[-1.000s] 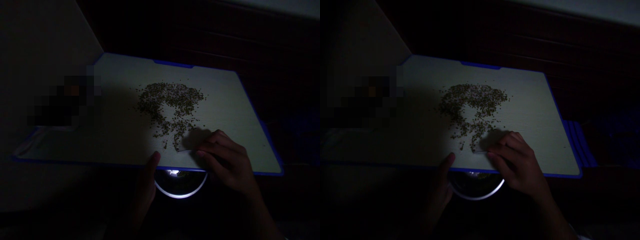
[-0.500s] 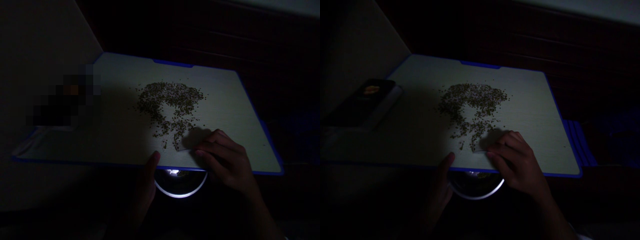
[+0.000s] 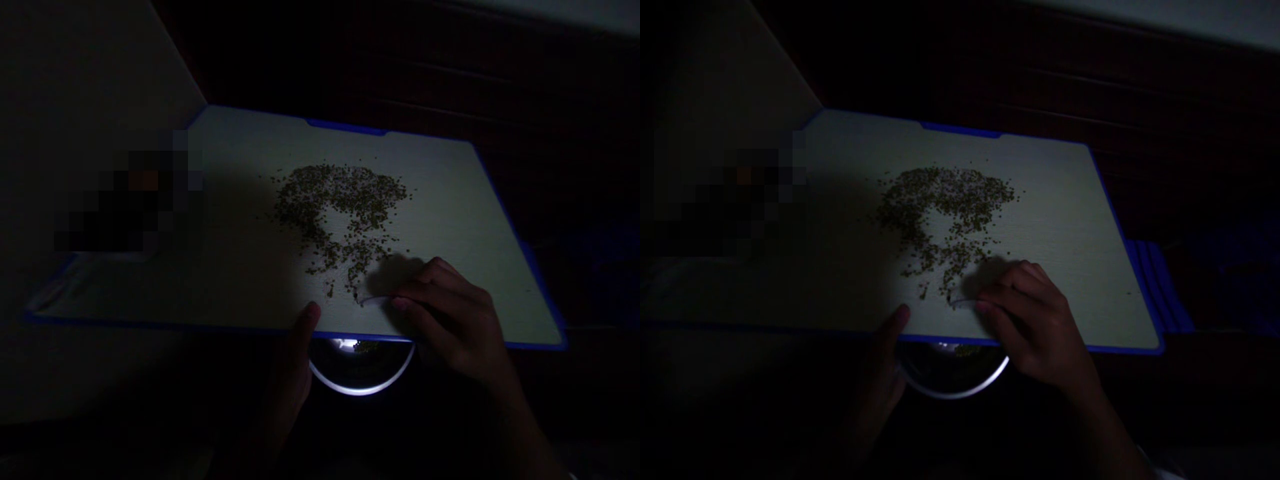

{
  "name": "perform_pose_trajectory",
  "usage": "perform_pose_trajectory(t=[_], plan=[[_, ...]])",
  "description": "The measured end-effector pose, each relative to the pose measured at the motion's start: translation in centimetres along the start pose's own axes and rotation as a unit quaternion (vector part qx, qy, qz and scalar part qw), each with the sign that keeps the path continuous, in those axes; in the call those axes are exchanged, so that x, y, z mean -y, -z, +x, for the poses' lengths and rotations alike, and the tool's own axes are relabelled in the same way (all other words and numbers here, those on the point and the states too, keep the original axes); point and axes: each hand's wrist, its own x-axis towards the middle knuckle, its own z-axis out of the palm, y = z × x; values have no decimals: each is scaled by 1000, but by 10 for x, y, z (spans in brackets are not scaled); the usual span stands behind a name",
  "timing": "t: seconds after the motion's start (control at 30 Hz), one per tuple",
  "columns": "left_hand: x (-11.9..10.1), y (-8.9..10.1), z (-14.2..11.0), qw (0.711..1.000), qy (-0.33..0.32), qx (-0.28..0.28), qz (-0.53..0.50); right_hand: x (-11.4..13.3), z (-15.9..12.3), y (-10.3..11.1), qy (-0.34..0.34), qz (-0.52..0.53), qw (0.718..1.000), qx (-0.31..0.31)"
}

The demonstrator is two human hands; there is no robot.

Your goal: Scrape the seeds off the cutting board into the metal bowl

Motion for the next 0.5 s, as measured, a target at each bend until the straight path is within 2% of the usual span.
perform_pose_trajectory(t=[0.23,0.5], plan=[[2,2,3,999,35,-17,0,1,-1,0,-4,32,999,16],[0,0,0,1000,11,-5,9,2,0,1,18,65,997,45]])
